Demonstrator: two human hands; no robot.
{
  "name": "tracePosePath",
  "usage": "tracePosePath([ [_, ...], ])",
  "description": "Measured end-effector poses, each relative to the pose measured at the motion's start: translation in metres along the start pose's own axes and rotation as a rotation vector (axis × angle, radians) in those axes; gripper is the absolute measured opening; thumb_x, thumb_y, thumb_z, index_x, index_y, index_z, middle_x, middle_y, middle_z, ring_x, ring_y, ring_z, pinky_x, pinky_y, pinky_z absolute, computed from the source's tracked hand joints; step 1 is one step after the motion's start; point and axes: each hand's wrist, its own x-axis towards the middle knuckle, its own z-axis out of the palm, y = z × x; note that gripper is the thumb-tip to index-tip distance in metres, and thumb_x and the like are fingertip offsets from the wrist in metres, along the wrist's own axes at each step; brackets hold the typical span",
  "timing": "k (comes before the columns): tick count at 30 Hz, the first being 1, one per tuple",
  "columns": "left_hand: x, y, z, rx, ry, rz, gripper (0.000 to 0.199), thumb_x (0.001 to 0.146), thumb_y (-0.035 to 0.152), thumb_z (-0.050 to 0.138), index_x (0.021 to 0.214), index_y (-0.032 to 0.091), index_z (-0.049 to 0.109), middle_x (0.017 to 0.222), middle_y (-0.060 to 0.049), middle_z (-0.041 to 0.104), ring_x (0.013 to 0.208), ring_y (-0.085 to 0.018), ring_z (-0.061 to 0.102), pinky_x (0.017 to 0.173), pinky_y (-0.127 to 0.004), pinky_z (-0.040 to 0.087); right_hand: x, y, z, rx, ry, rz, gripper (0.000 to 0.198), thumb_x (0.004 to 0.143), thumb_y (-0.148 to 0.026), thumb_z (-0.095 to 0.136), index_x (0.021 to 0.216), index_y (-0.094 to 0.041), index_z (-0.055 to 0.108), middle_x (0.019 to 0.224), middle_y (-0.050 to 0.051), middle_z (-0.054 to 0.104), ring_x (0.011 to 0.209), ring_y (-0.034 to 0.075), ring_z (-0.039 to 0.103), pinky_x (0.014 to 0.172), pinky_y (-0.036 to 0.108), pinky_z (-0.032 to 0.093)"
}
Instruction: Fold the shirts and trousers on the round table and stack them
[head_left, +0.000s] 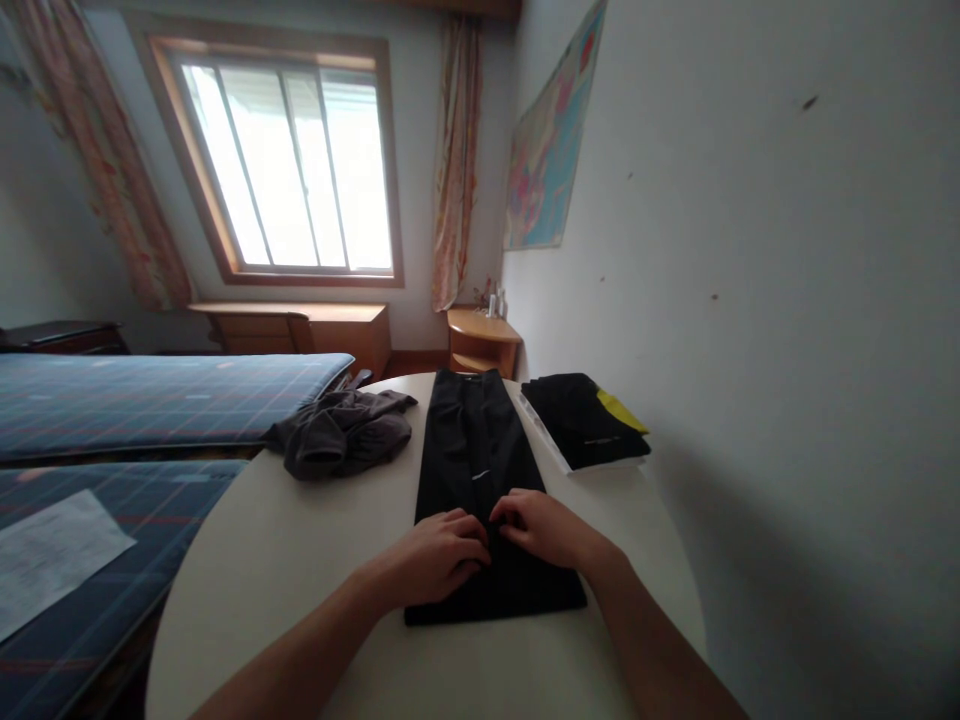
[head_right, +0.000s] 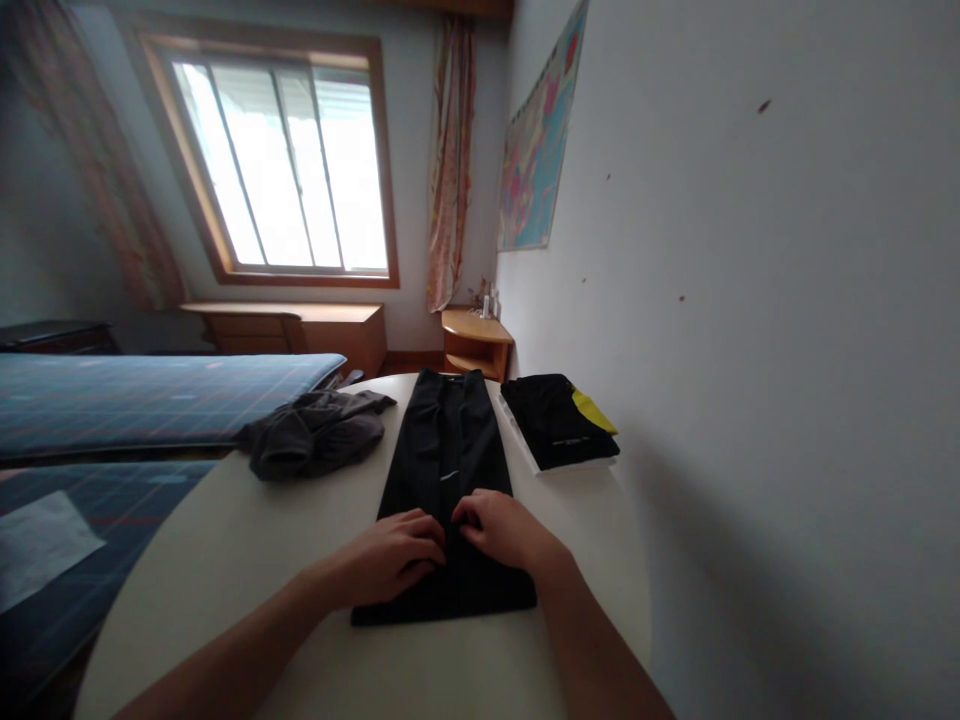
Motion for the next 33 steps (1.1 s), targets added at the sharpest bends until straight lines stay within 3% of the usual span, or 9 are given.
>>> tracePosePath([
  [3, 0.000, 0.003, -0.001, -0.026, -0.032, 0.015, 0.017, 0.091, 0.015, 0.057, 0.096, 0.026, 0.069, 0.104, 0.000, 0.067, 0.097, -0.016, 0.061, 0.092, -0.028, 0.047, -0.002, 0.000, -0.004, 0.042, -0.072, 0.042, 0.020, 0.077, -0.015, 0.062, 0.091, -0.020, 0.075, 0.078, 0.000, 0.067, 0.071, 0.013, 0.059, 0.065, 0.022, 0.043],
  [8, 0.000, 0.009, -0.003, -0.197, -0.074, 0.038, 0.016, 0.090, 0.021, 0.062, 0.102, 0.027, 0.071, 0.102, 0.001, 0.068, 0.090, -0.013, 0.064, 0.084, -0.021, 0.050, -0.009, -0.003, -0.014, 0.212, -0.372, 0.086, 0.025, 0.074, -0.025, 0.071, 0.097, -0.020, 0.077, 0.068, -0.003, 0.064, 0.060, 0.011, 0.056, 0.053, 0.020, 0.038],
  [11, 0.000, 0.004, -0.001, -0.120, 0.033, -0.021, 0.023, 0.091, 0.021, 0.058, 0.110, 0.028, 0.070, 0.111, -0.001, 0.067, 0.102, -0.016, 0.062, 0.092, -0.026, 0.049, -0.007, -0.003, -0.014, 0.149, -0.182, 0.013, 0.028, 0.082, -0.029, 0.065, 0.107, -0.024, 0.075, 0.073, -0.002, 0.064, 0.062, 0.012, 0.057, 0.058, 0.021, 0.042],
  [15, 0.000, -0.007, 0.000, -0.005, 0.082, -0.104, 0.034, 0.092, 0.015, 0.053, 0.120, 0.029, 0.067, 0.123, -0.003, 0.064, 0.111, -0.020, 0.058, 0.100, -0.034, 0.046, 0.000, 0.001, -0.008, 0.000, 0.195, -0.038, 0.033, 0.086, -0.024, 0.060, 0.117, -0.022, 0.071, 0.117, 0.008, 0.065, 0.103, 0.019, 0.062, 0.094, 0.031, 0.046],
  [18, -0.002, -0.006, -0.005, -0.018, 0.034, -0.118, 0.035, 0.088, 0.018, 0.058, 0.119, 0.029, 0.068, 0.117, -0.003, 0.066, 0.107, -0.020, 0.060, 0.098, -0.034, 0.047, 0.000, 0.003, -0.006, -0.006, 0.141, -0.032, 0.037, 0.084, -0.025, 0.063, 0.120, -0.021, 0.070, 0.121, 0.010, 0.065, 0.111, 0.022, 0.060, 0.101, 0.034, 0.044],
  [22, -0.005, 0.004, -0.012, -0.140, -0.064, -0.076, 0.033, 0.086, 0.018, 0.058, 0.116, 0.028, 0.069, 0.103, -0.001, 0.068, 0.085, -0.014, 0.065, 0.081, -0.024, 0.051, -0.007, -0.001, -0.011, 0.082, -0.043, -0.008, 0.030, 0.085, -0.033, 0.064, 0.111, -0.023, 0.074, 0.094, 0.003, 0.073, 0.084, 0.018, 0.067, 0.080, 0.028, 0.050],
  [25, -0.005, 0.004, -0.013, -0.134, -0.021, -0.114, 0.027, 0.090, 0.019, 0.054, 0.109, 0.026, 0.071, 0.091, 0.001, 0.067, 0.071, -0.011, 0.062, 0.070, -0.021, 0.049, -0.007, -0.005, -0.010, 0.105, -0.120, 0.009, 0.026, 0.087, -0.033, 0.061, 0.107, -0.023, 0.075, 0.080, 0.001, 0.073, 0.070, 0.015, 0.065, 0.066, 0.024, 0.046],
  [29, -0.003, -0.008, -0.007, 0.059, 0.146, -0.253, 0.030, 0.093, 0.022, 0.053, 0.119, 0.028, 0.067, 0.107, -0.002, 0.065, 0.090, -0.016, 0.063, 0.082, -0.026, 0.049, 0.002, -0.007, -0.001, -0.064, 0.052, 0.056, 0.025, 0.090, -0.031, 0.057, 0.109, -0.025, 0.073, 0.088, 0.002, 0.073, 0.077, 0.016, 0.066, 0.070, 0.025, 0.044],
  [33, 0.000, -0.019, 0.001, 0.212, 0.067, -0.283, 0.034, 0.096, 0.021, 0.050, 0.125, 0.032, 0.064, 0.108, -0.004, 0.061, 0.097, -0.019, 0.061, 0.083, -0.029, 0.050, 0.012, -0.007, 0.009, -0.242, 0.163, 0.146, 0.022, 0.091, -0.035, 0.057, 0.104, -0.022, 0.070, 0.100, 0.006, 0.071, 0.084, 0.019, 0.066, 0.071, 0.028, 0.042],
])
